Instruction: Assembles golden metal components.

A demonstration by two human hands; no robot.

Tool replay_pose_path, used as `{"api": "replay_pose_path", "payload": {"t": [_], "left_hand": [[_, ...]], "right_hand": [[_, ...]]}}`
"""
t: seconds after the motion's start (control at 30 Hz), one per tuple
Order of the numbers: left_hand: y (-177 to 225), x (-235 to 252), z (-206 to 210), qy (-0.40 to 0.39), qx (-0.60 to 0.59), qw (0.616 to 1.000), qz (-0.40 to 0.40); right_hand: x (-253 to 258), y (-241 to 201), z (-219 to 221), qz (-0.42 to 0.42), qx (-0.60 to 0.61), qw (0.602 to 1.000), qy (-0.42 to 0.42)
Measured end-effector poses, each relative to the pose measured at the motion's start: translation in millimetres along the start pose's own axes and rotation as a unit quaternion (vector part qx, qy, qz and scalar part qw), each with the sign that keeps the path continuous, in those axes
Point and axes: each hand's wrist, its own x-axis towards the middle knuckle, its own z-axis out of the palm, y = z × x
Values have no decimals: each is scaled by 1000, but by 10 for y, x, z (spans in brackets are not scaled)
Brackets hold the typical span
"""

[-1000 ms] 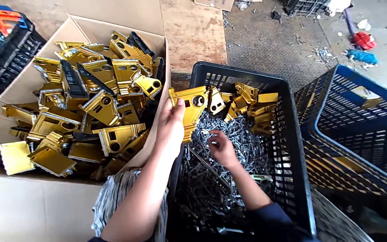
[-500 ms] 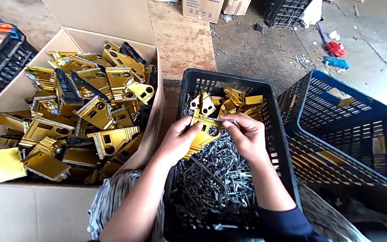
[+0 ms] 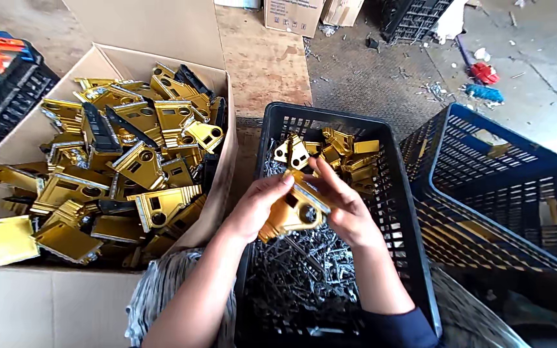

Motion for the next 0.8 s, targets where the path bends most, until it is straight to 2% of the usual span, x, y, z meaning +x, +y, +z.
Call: {"api": "replay_pose_path", "payload": {"t": [0.07,0.13,0.23,0.3,0.37,0.43,0.53,0.6,0.8], "left_hand": [[-54,6,2,-70,-30,997,-11],[-84,32,2,-66,15,998,-5],[-74,73,3,45,147,988,-7],[-117,120,-58,86,191,978,-8],[-122,105,-48,59,185,981,-23],[-175,117,5,14,185,982,-26],[-241,136,9,6,198,979,-41],[-240,138,-3,-8,190,981,-49],[-349,211,-28,-39,190,978,-81]], "right_hand": [[13,-12,79,-8,109,994,-26],[22,-18,135,-35,104,994,7],[18,19,195,-96,-83,989,80],[2,61,193,-146,-287,941,101],[15,104,204,-182,-436,876,96],[41,160,195,-189,-482,852,74],[25,121,81,-86,-392,915,33],[28,89,-13,-21,-300,953,39],[56,178,-66,56,-191,976,88]]}}
